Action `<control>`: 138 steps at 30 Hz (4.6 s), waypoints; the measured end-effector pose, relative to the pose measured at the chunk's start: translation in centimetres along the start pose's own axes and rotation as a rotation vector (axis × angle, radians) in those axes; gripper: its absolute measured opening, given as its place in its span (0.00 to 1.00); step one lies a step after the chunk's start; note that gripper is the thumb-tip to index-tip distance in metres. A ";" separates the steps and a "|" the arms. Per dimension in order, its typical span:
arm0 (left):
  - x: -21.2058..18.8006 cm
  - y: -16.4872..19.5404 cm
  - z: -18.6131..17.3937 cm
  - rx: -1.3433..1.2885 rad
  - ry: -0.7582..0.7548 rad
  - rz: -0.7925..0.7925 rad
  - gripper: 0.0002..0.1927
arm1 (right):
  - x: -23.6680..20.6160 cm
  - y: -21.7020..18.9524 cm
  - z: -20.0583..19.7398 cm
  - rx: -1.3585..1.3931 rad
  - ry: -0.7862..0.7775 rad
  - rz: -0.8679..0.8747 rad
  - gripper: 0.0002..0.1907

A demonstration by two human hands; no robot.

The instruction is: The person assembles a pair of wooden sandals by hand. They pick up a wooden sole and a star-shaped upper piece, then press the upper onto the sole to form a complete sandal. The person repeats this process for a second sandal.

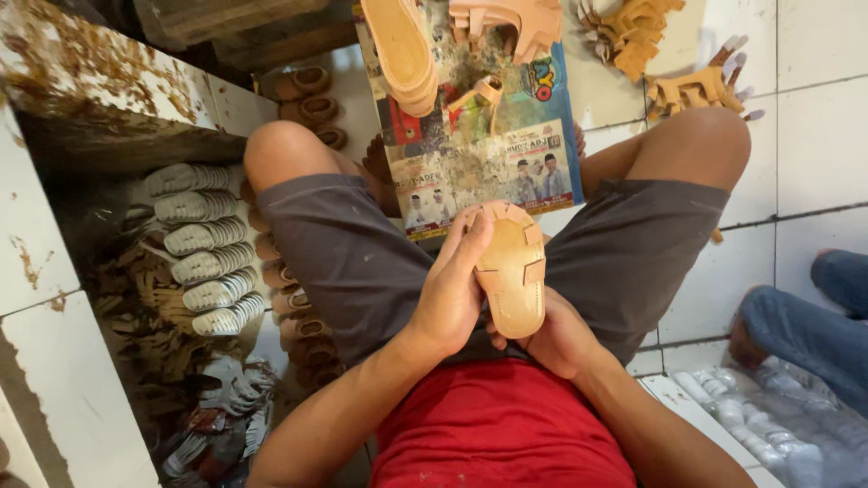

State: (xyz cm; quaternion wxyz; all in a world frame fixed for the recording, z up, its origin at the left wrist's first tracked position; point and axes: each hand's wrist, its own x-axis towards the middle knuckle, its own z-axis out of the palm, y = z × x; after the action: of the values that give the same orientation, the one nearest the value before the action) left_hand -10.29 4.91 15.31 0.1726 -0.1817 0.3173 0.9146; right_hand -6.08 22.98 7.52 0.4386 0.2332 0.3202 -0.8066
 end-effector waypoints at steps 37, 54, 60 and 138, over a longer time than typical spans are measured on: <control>2.0 0.1 -2.6 -0.136 -0.035 0.243 0.34 | 1.2 -3.7 4.2 -1.382 0.214 -1.276 0.30; 0.9 5.6 -10.8 -0.265 0.272 0.211 0.23 | 21.7 -16.8 6.3 -1.659 0.439 -0.984 0.10; 1.6 7.6 -12.1 -0.127 0.343 0.243 0.21 | 11.7 -15.4 6.1 -1.249 0.153 -0.950 0.09; 2.0 -3.6 0.9 0.323 0.118 0.584 0.25 | 3.4 -6.0 5.9 -0.190 0.161 -1.099 0.15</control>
State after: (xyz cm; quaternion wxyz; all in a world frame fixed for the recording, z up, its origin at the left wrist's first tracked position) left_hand -10.73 8.51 13.20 -0.0889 -0.1060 0.5061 0.8513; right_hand -13.52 19.29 11.16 -0.0529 0.0525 0.4983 -0.8638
